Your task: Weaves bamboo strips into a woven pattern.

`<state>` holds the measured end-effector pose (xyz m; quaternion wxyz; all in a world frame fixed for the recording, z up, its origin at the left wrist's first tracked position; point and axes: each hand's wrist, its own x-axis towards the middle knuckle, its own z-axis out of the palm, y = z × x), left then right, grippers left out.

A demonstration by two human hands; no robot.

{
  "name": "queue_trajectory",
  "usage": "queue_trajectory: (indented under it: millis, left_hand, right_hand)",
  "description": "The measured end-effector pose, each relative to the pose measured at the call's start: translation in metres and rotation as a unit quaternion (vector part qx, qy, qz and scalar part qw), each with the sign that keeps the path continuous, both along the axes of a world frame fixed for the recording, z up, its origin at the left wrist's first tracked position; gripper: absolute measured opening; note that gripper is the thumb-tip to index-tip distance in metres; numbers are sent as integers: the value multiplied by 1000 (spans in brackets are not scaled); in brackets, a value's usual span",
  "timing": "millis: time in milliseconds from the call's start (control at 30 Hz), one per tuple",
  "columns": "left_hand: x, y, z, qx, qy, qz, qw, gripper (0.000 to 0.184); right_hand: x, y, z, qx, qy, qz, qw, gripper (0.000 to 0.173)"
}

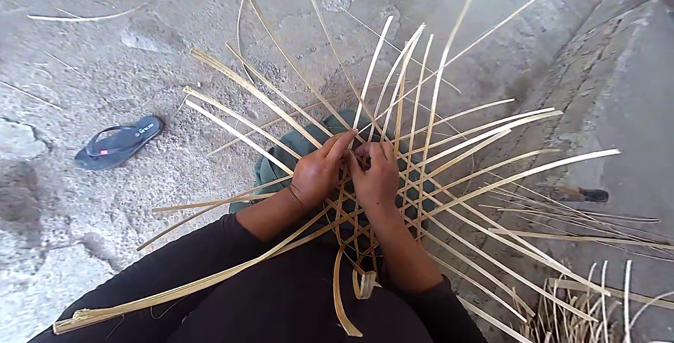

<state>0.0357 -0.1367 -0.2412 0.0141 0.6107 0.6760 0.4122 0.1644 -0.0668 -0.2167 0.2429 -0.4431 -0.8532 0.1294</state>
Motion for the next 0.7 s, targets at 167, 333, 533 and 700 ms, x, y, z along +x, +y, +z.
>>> queue_trajectory:
  millis: [167,333,533,700]
  left_hand:
    - [0,2,-1,-6,13,-5,1000,49]
    - [0,-1,0,-31,10,2,999,54]
    - [-3,-4,-7,-7,14,30,999,52]
    - [-6,-4,-11,7,14,29,999,49]
  right_hand:
    - [-1,0,-7,0,10,-14,1000,28]
    - [4,2,8,-66,9,11,998,26]
    - [43,55,24,-18,45,11,999,22]
    - [46,67,-2,26,66,51,996,18]
